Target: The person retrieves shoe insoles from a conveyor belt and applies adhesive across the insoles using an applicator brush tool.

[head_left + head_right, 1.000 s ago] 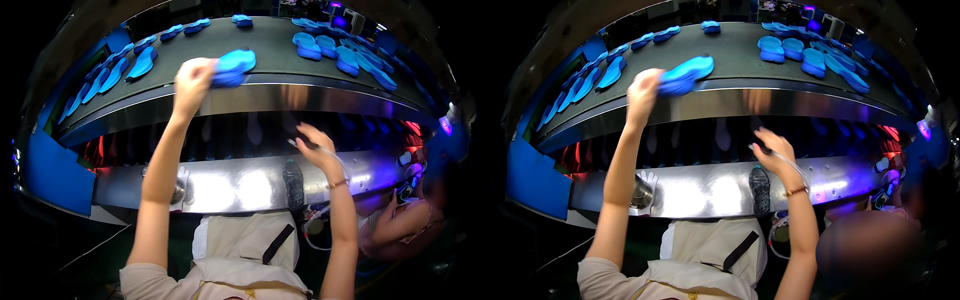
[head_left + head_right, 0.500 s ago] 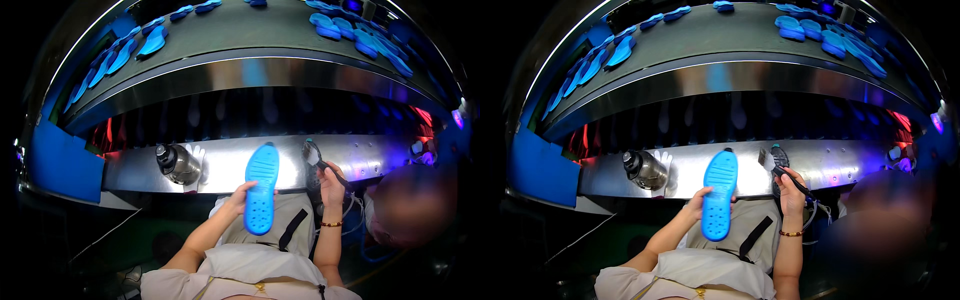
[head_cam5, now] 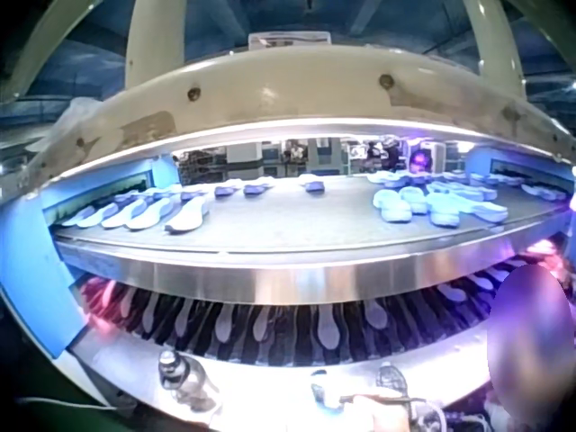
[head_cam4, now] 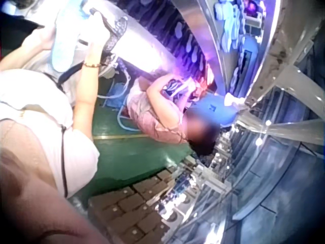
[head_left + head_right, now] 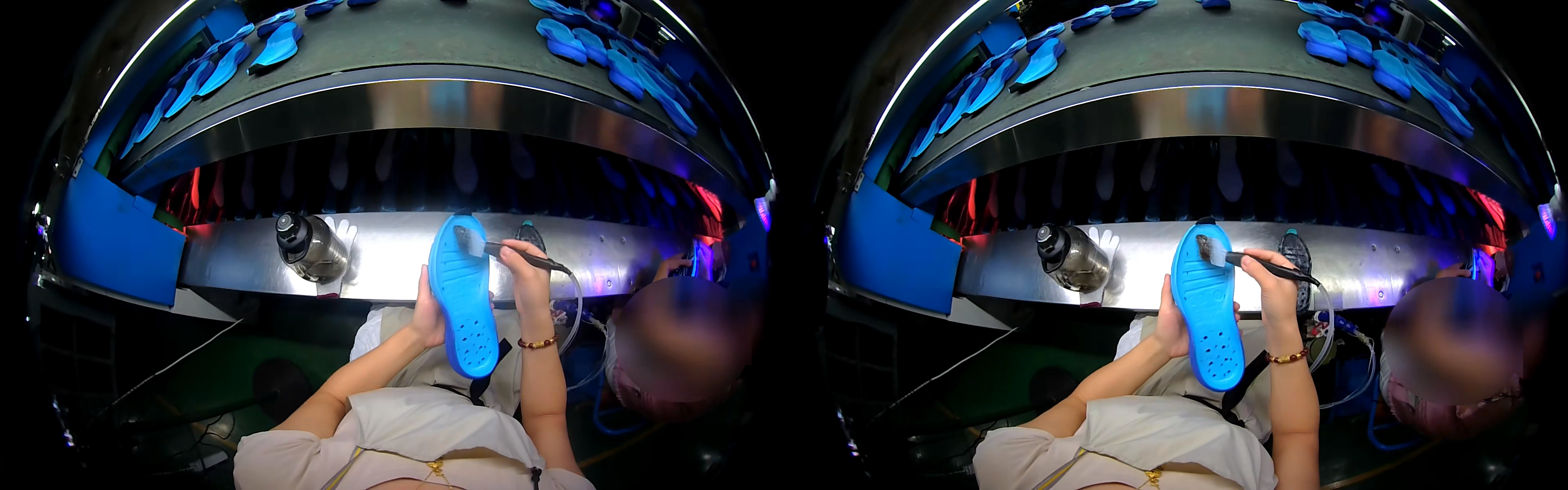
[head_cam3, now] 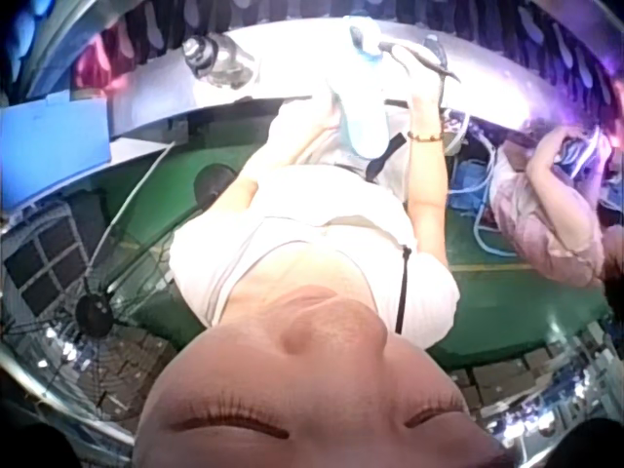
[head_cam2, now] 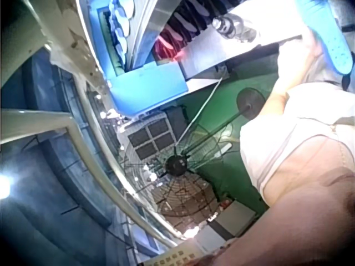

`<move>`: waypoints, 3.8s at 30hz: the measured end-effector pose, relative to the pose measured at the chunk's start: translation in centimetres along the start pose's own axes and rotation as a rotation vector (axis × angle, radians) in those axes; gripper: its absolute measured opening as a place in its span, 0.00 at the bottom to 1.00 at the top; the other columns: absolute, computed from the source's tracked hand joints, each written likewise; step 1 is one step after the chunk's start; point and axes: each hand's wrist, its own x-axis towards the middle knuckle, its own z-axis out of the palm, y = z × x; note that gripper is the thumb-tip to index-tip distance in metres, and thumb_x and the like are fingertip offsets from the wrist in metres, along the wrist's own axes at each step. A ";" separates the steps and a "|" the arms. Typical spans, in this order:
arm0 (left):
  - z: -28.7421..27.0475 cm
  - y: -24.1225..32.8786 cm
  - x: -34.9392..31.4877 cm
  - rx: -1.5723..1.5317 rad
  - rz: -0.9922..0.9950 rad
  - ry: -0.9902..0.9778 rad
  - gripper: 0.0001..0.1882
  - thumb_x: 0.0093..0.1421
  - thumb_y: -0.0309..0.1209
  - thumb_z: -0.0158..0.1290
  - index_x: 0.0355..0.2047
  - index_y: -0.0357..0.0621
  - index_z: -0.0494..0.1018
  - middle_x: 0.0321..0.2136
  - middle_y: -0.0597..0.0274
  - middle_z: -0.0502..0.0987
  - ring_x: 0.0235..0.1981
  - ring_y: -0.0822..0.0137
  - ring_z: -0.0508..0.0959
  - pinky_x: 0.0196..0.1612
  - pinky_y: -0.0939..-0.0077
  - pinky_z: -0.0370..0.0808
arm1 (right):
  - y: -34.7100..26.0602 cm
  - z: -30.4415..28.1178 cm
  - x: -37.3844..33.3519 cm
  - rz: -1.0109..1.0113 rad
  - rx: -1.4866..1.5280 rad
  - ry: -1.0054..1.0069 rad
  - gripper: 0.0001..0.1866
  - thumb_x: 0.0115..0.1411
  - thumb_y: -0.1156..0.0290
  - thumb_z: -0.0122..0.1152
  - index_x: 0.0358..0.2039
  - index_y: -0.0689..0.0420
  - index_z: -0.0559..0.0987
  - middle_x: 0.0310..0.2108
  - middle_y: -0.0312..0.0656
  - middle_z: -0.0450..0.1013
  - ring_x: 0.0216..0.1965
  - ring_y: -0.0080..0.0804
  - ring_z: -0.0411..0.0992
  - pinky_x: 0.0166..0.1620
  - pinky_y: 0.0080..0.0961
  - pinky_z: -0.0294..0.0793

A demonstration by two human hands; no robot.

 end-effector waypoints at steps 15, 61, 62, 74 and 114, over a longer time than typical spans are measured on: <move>-0.2 4.0 -1.2 0.138 0.181 0.145 0.51 0.48 0.72 0.16 0.51 0.40 0.60 0.40 0.47 0.69 0.42 0.51 0.72 0.47 0.54 0.68 | -5.0 1.0 -6.6 -0.157 -0.563 -0.634 0.09 0.43 0.76 0.62 0.29 0.62 0.79 0.25 0.44 0.75 0.25 0.28 0.74 0.32 0.20 0.72; 8.7 7.5 0.4 0.294 0.531 0.089 0.52 0.45 0.74 0.17 0.45 0.38 0.64 0.31 0.45 0.73 0.30 0.53 0.75 0.33 0.60 0.75 | -4.0 -2.3 -5.4 -0.232 0.025 -0.622 0.11 0.43 0.84 0.60 0.31 0.65 0.78 0.34 0.49 0.74 0.39 0.36 0.72 0.45 0.28 0.70; 8.2 7.6 0.3 0.327 0.502 0.004 0.51 0.48 0.72 0.17 0.49 0.38 0.62 0.36 0.44 0.72 0.36 0.53 0.74 0.38 0.59 0.73 | -3.5 -2.1 -5.7 -0.093 0.031 -0.522 0.11 0.45 0.84 0.59 0.32 0.67 0.76 0.36 0.51 0.73 0.40 0.37 0.72 0.47 0.29 0.69; 5.6 6.0 -1.8 0.365 0.184 -0.141 0.32 0.57 0.46 0.39 0.56 0.36 0.53 0.48 0.48 0.67 0.47 0.57 0.70 0.49 0.65 0.68 | -7.8 -0.9 -6.7 -0.154 -0.287 -0.694 0.12 0.43 0.85 0.61 0.32 0.64 0.78 0.34 0.48 0.75 0.28 0.26 0.74 0.33 0.18 0.74; 2.1 5.3 0.2 0.065 0.033 -0.081 0.44 0.53 0.66 0.27 0.57 0.43 0.54 0.52 0.47 0.62 0.50 0.49 0.66 0.54 0.53 0.61 | -6.3 -1.8 -6.0 -0.430 -0.491 -0.413 0.10 0.43 0.81 0.61 0.30 0.65 0.78 0.32 0.47 0.75 0.32 0.30 0.74 0.36 0.19 0.72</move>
